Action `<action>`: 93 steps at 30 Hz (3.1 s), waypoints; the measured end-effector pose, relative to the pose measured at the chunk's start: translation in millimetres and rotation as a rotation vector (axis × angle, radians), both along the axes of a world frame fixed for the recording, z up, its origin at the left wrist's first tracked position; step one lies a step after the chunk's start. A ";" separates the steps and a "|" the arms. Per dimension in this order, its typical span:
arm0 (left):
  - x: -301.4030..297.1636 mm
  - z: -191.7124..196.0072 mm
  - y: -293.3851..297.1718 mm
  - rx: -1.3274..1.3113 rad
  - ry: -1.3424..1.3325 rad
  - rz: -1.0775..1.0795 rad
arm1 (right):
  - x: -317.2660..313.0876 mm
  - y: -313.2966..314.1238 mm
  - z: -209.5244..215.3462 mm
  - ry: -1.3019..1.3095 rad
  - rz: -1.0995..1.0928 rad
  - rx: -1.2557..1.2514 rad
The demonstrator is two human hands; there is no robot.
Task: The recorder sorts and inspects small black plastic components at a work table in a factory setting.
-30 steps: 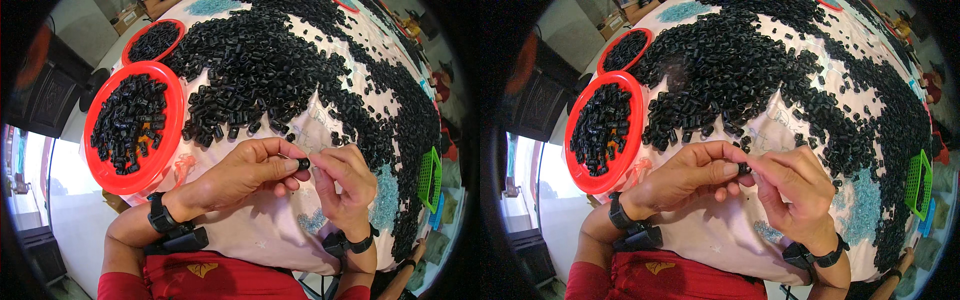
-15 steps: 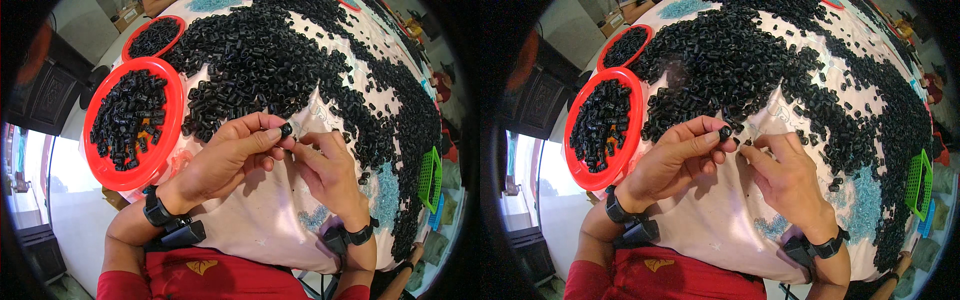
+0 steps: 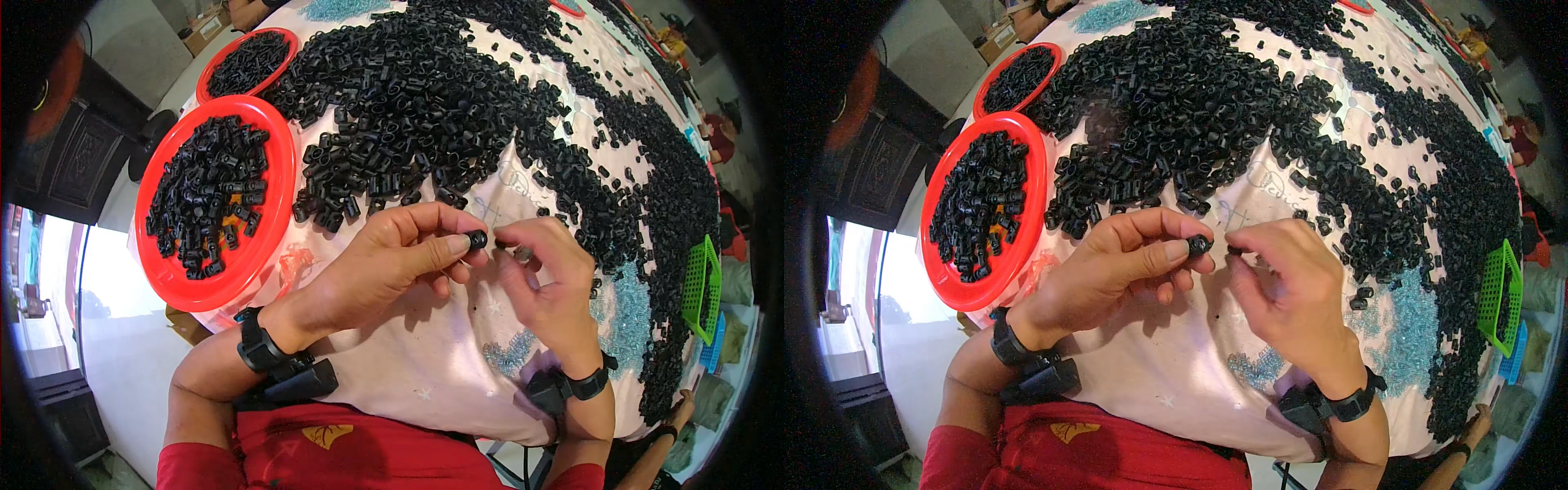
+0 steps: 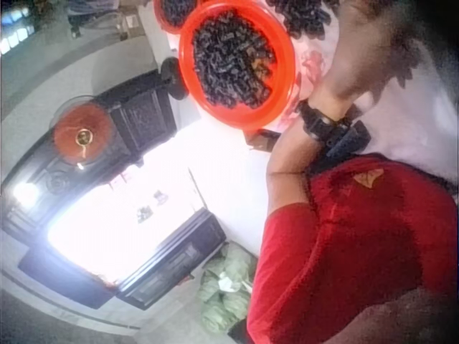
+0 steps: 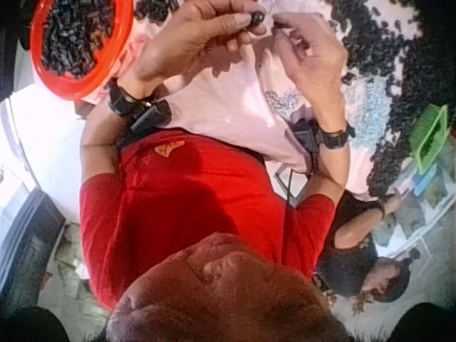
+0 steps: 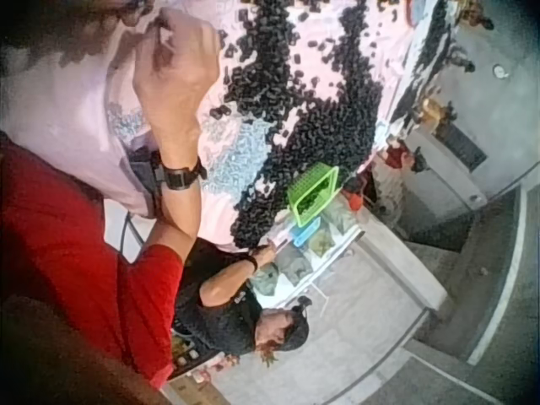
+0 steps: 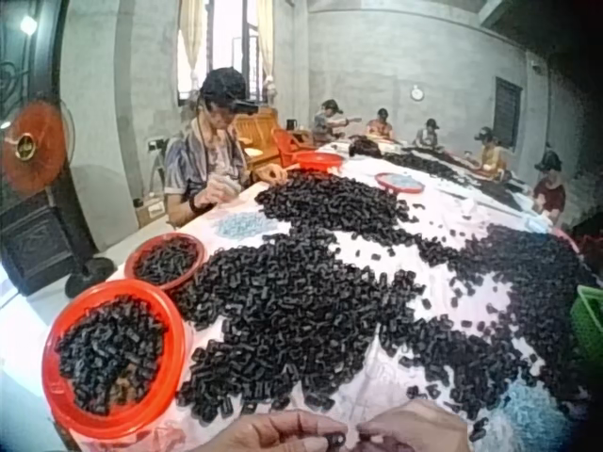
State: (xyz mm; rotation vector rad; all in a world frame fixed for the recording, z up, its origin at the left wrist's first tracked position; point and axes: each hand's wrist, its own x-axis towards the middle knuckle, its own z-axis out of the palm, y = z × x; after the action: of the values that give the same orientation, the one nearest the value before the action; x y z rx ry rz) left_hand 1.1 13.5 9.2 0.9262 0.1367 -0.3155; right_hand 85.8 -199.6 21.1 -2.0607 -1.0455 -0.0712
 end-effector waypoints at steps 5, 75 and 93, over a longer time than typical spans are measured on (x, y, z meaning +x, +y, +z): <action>-1.0 -2.1 -2.6 0.026 -0.032 -0.013 | -4.6 -0.3 12.1 0.127 0.021 0.075; -8.6 3.5 -12.8 0.724 -0.367 0.028 | -10.5 -1.9 11.3 0.124 0.113 0.101; -8.8 -1.1 -21.9 0.790 -0.431 0.118 | -13.4 -0.6 9.7 0.014 0.098 0.041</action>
State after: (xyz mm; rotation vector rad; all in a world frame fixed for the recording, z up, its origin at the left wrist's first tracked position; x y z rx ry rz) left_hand -7.7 -8.3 8.1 1.7385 -0.0938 0.0716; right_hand 72.4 -200.2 30.8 -1.9675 -1.1257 -0.0275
